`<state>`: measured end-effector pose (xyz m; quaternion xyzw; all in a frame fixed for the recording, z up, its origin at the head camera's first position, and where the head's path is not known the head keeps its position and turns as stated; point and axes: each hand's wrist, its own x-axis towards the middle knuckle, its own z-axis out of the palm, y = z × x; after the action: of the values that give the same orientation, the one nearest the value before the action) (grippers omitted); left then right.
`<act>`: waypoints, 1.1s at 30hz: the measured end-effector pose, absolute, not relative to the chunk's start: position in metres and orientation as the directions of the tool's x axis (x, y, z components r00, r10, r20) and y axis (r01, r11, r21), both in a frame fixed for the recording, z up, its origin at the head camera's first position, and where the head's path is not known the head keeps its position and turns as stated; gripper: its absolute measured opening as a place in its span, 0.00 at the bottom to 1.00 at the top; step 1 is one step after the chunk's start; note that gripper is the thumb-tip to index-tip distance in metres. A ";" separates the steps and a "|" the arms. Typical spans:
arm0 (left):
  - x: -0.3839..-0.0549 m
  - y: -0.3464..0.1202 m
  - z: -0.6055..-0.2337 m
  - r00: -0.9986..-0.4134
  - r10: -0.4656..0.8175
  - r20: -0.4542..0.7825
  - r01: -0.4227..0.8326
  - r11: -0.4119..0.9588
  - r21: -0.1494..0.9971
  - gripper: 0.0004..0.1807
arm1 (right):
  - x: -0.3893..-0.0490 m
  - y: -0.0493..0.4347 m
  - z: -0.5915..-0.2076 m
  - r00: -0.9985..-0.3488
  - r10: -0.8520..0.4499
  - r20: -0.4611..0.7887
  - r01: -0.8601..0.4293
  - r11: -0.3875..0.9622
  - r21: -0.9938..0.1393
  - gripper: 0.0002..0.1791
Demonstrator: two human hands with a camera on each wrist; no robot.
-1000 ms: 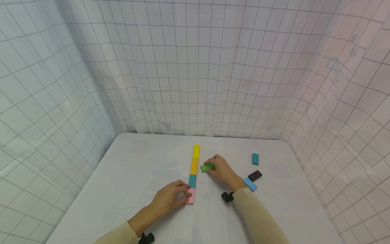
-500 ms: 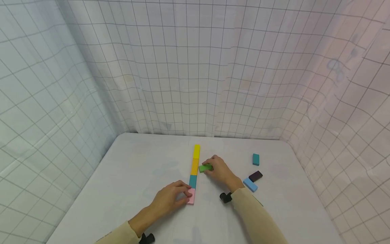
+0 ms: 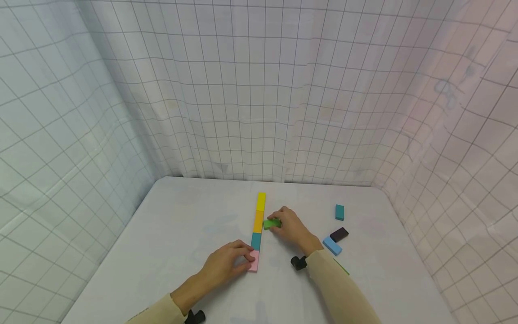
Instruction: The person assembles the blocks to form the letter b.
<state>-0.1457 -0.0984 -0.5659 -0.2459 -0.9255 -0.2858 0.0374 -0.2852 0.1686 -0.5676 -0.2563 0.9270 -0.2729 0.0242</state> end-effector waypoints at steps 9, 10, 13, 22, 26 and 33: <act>-0.146 -0.101 -0.570 -0.852 0.454 0.262 0.522 0.693 0.496 0.03 | -0.286 0.169 -0.569 -0.867 -0.490 0.086 -0.459 0.721 -0.519 0.19; -0.144 -0.100 -0.564 -0.867 0.443 0.230 0.495 0.705 0.508 0.04 | -0.286 0.169 -0.569 -0.867 -0.491 0.087 -0.460 0.720 -0.519 0.19; -0.144 -0.098 -0.562 -0.877 0.436 0.204 0.475 0.715 0.513 0.04 | -0.285 0.169 -0.569 -0.867 -0.491 0.085 -0.460 0.722 -0.517 0.19; -0.145 -0.097 -0.562 -0.886 0.427 0.181 0.455 0.730 0.510 0.03 | -0.284 0.168 -0.568 -0.863 -0.496 0.099 -0.471 0.717 -0.513 0.19; -0.145 -0.097 -0.563 -0.886 0.429 0.175 0.454 0.730 0.511 0.03 | -0.284 0.169 -0.569 -0.865 -0.492 0.100 -0.469 0.721 -0.510 0.19; -0.146 -0.098 -0.563 -0.888 0.428 0.169 0.451 0.731 0.512 0.03 | -0.284 0.167 -0.568 -0.867 -0.487 0.108 -0.469 0.723 -0.507 0.18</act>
<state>-0.1461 -0.0978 -0.5633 -0.2362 -0.9302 -0.2801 0.0198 -0.2835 0.1668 -0.5684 -0.2574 0.9281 -0.2686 0.0165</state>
